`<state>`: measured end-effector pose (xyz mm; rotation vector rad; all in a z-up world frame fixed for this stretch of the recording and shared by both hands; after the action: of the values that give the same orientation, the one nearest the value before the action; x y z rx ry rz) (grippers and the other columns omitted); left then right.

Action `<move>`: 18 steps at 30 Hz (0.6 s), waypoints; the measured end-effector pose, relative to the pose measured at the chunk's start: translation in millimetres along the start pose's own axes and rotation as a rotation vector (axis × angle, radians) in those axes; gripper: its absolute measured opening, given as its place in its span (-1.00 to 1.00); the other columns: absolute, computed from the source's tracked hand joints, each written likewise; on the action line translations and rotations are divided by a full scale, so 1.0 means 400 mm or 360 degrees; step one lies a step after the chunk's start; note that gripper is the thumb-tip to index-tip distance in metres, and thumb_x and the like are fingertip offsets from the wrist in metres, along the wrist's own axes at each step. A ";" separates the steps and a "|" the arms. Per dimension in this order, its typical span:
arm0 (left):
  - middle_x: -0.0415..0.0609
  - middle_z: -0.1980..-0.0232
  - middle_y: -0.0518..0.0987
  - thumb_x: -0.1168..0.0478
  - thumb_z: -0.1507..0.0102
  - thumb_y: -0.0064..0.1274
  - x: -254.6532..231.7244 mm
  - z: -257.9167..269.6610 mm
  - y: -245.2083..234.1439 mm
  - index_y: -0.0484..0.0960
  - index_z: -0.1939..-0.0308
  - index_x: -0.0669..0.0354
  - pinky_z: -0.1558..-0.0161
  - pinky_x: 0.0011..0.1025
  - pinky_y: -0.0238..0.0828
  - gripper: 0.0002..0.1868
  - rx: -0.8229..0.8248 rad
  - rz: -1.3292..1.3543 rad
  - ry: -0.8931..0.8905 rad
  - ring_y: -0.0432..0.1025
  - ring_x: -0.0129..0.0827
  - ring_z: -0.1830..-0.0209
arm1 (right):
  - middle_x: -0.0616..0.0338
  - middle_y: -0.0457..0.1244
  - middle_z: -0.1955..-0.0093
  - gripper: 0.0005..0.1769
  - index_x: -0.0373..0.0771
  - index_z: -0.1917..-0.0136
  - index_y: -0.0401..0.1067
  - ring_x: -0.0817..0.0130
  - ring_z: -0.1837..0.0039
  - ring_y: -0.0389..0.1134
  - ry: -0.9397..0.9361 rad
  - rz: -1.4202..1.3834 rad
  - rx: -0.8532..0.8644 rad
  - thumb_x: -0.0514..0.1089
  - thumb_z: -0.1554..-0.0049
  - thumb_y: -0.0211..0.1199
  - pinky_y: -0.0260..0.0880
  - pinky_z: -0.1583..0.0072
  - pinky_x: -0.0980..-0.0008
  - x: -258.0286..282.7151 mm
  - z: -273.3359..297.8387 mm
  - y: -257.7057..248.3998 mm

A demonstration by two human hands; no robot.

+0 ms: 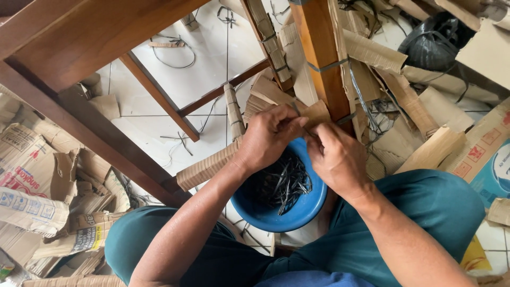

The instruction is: The person sits on the floor and wraps corrugated cardboard around the legs of a wooden stool using metal wire. They repeatedly pick wire from a blue bowl, wrap it around the cardboard-covered leg, and twist the ends to secure it.

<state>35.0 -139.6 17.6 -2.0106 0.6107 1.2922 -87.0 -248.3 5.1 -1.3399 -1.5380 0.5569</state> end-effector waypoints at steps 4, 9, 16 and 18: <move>-0.05 0.50 0.59 0.01 -0.40 0.10 0.028 0.007 -0.002 0.66 0.26 0.17 0.43 -0.50 0.46 -0.69 -0.0096 0.0329 -0.0281 0.52 -0.48 0.50 | 0.16 0.33 0.15 -0.84 -0.19 0.01 0.45 0.18 0.20 0.40 0.0057 -0.0240 -0.0198 -0.23 -0.15 0.38 0.40 0.23 0.27 0.027 -0.017 -0.033; -0.05 0.52 0.60 0.03 -0.41 0.08 0.015 0.003 0.007 0.67 0.27 0.21 0.46 -0.50 0.44 -0.67 -0.0030 0.0396 -0.0323 0.51 -0.48 0.53 | 0.07 0.40 0.03 -0.58 -0.27 -0.23 0.38 0.25 0.22 0.38 0.0046 -0.0394 -0.0371 -0.30 -0.11 0.39 0.42 0.21 0.31 0.041 -0.005 -0.010; -0.01 0.53 0.63 0.02 -0.41 0.07 0.042 0.009 0.005 0.69 0.28 0.22 0.51 -0.54 0.41 -0.66 -0.0005 0.0366 -0.0372 0.52 -0.47 0.56 | 0.09 0.39 0.13 -0.70 -0.30 -0.20 0.50 0.18 0.19 0.41 -0.0211 -0.0239 -0.0492 -0.36 -0.18 0.34 0.45 0.21 0.34 0.081 -0.025 -0.041; 0.01 0.52 0.63 0.01 -0.41 0.06 0.031 0.007 -0.002 0.68 0.27 0.24 0.52 -0.54 0.41 -0.64 -0.0013 0.0358 -0.0384 0.52 -0.47 0.56 | 0.09 0.39 0.12 -0.73 -0.27 -0.19 0.53 0.17 0.18 0.41 -0.0279 -0.0105 -0.0494 -0.35 -0.20 0.31 0.47 0.18 0.32 0.084 -0.023 -0.044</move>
<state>38.5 -137.3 5.8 -1.7943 0.7306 1.6433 -84.0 -224.6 36.0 -1.4964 -1.8632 0.4138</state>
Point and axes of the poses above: each hand's wrist, its own z-axis away from the middle knuckle, its own y-axis out of the palm, x = y × z, the point moved 6 cm from there along -z, towards the middle knuckle
